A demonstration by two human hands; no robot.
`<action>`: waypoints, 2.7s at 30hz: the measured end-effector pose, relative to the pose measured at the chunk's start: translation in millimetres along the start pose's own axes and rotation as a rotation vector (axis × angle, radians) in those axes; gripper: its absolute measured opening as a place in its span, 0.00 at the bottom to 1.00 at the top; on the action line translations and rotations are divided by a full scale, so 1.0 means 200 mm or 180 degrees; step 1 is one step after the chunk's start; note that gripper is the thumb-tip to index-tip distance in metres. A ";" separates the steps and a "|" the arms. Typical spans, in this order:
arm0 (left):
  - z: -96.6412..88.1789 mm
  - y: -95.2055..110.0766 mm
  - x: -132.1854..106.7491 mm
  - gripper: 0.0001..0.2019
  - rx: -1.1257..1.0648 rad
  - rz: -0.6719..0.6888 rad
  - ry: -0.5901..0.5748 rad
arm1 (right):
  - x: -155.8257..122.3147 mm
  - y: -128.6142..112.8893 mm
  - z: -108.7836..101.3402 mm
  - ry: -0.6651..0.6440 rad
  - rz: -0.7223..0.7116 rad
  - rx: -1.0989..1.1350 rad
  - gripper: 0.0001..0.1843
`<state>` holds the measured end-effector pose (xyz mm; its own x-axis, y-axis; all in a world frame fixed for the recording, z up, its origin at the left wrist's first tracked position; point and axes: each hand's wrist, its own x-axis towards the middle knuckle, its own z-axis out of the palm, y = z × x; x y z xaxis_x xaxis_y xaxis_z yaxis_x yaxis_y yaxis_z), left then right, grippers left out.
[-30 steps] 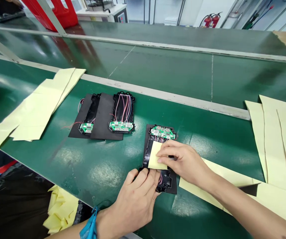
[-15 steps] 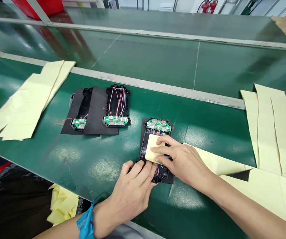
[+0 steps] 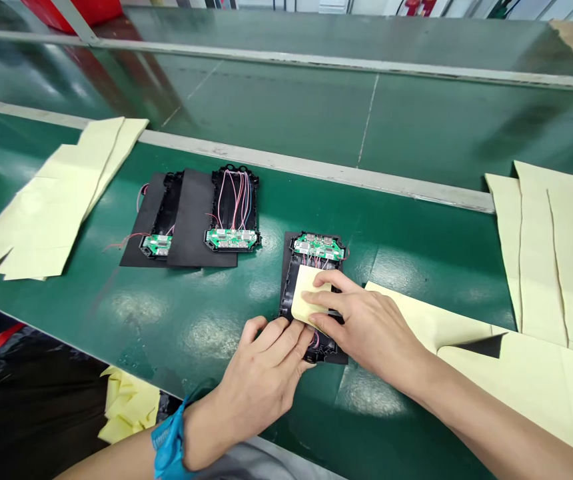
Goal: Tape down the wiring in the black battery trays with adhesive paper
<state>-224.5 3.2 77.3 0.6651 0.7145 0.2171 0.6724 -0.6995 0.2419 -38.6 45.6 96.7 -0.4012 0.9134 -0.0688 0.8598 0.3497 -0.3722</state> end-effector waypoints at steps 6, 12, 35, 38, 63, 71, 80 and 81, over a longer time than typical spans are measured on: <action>-0.01 -0.03 -0.01 0.15 -0.0103 0.0097 0.0009 | -0.02 -0.01 0.01 -0.0005 0.0094 0.0032 0.13; -0.01 -0.06 -0.01 0.14 -0.0229 0.0192 0.0073 | -0.03 -0.01 0.02 -0.0062 0.0129 -0.0017 0.14; -0.01 -0.07 -0.03 0.09 -0.0282 0.0376 0.0267 | -0.07 -0.03 0.07 0.0133 0.0233 0.0068 0.15; -0.03 -0.06 -0.02 0.13 -0.0225 0.0329 0.0139 | -0.07 -0.03 0.07 0.0127 0.0226 0.0084 0.15; 0.02 -0.02 -0.03 0.10 -0.0631 -0.0124 0.0324 | -0.07 -0.03 0.04 -0.0027 0.0168 0.0069 0.15; 0.02 -0.01 -0.04 0.10 -0.0369 -0.0035 0.0364 | -0.07 -0.04 0.04 -0.0016 0.0123 0.0001 0.16; 0.02 -0.02 -0.04 0.12 -0.0576 -0.0040 0.0538 | -0.10 -0.07 0.07 0.0157 0.0122 -0.0277 0.17; 0.02 -0.02 -0.04 0.12 -0.0609 -0.0030 0.0556 | -0.10 -0.07 0.07 0.0164 0.0124 -0.0280 0.17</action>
<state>-232.1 -0.2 70.7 0.5818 0.7243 0.3699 0.5937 -0.6891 0.4156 -47.3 19.4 90.5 -0.3521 0.9354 -0.0331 0.8997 0.3285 -0.2874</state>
